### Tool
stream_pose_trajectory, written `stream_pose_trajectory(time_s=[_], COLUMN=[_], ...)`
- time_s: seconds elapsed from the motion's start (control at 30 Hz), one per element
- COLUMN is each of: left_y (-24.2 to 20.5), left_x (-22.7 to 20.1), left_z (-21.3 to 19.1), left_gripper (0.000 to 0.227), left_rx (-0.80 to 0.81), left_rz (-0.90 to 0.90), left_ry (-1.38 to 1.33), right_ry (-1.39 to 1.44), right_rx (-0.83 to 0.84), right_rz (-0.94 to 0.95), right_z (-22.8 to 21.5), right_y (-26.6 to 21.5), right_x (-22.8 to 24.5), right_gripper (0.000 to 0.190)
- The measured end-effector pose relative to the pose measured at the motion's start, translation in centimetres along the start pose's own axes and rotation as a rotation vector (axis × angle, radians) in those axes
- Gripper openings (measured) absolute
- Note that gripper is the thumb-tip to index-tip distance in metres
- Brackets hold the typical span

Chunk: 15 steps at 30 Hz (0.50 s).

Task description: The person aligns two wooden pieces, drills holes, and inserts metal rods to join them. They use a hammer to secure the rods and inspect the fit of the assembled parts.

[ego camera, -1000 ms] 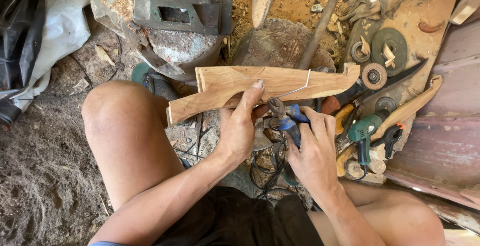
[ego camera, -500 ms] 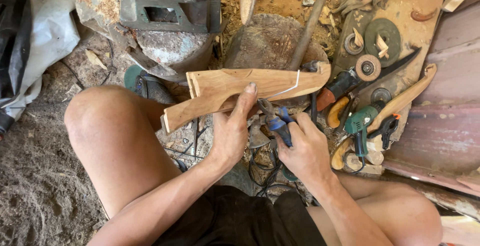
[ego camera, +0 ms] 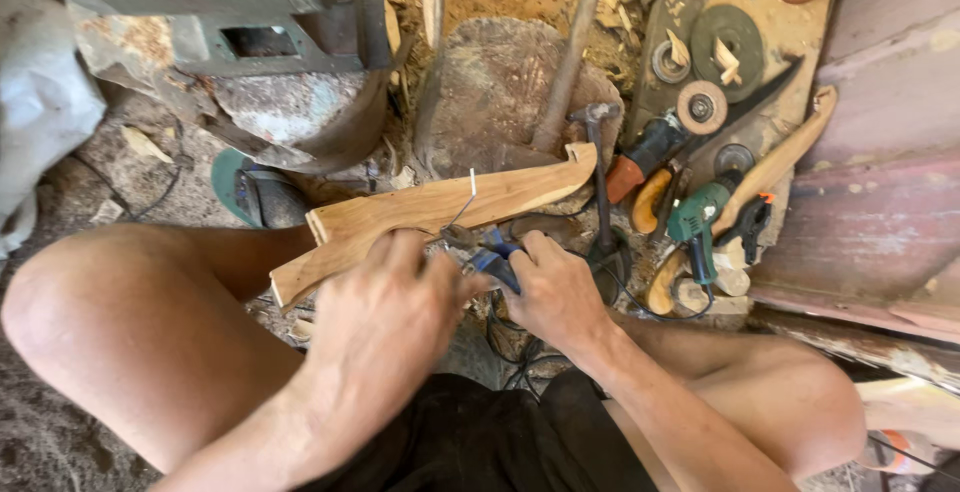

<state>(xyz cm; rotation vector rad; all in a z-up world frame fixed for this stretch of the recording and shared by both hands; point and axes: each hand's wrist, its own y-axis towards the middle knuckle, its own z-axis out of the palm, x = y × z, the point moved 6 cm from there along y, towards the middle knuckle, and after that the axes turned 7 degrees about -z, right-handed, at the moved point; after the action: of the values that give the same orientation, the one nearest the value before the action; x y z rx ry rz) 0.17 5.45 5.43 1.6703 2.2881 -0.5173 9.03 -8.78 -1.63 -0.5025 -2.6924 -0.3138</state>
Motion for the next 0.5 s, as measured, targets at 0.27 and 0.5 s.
stream_pose_trajectory(time_s=[0.27, 0.5], left_y=[6.6, 6.2], left_x=[2.8, 4.6], left_z=[4.2, 7.2], left_gripper=[0.057, 0.044], left_rx=[0.341, 0.397], left_rz=[-0.007, 0.093], left_ry=[0.217, 0.089], right_ry=[-0.066, -0.093], right_rx=[0.028, 0.068], right_rz=[-0.098, -0.134], right_z=[0.8, 2.0], right_y=[-0.4, -1.3], right_x=[0.2, 0.6], right_gripper=[0.033, 0.029])
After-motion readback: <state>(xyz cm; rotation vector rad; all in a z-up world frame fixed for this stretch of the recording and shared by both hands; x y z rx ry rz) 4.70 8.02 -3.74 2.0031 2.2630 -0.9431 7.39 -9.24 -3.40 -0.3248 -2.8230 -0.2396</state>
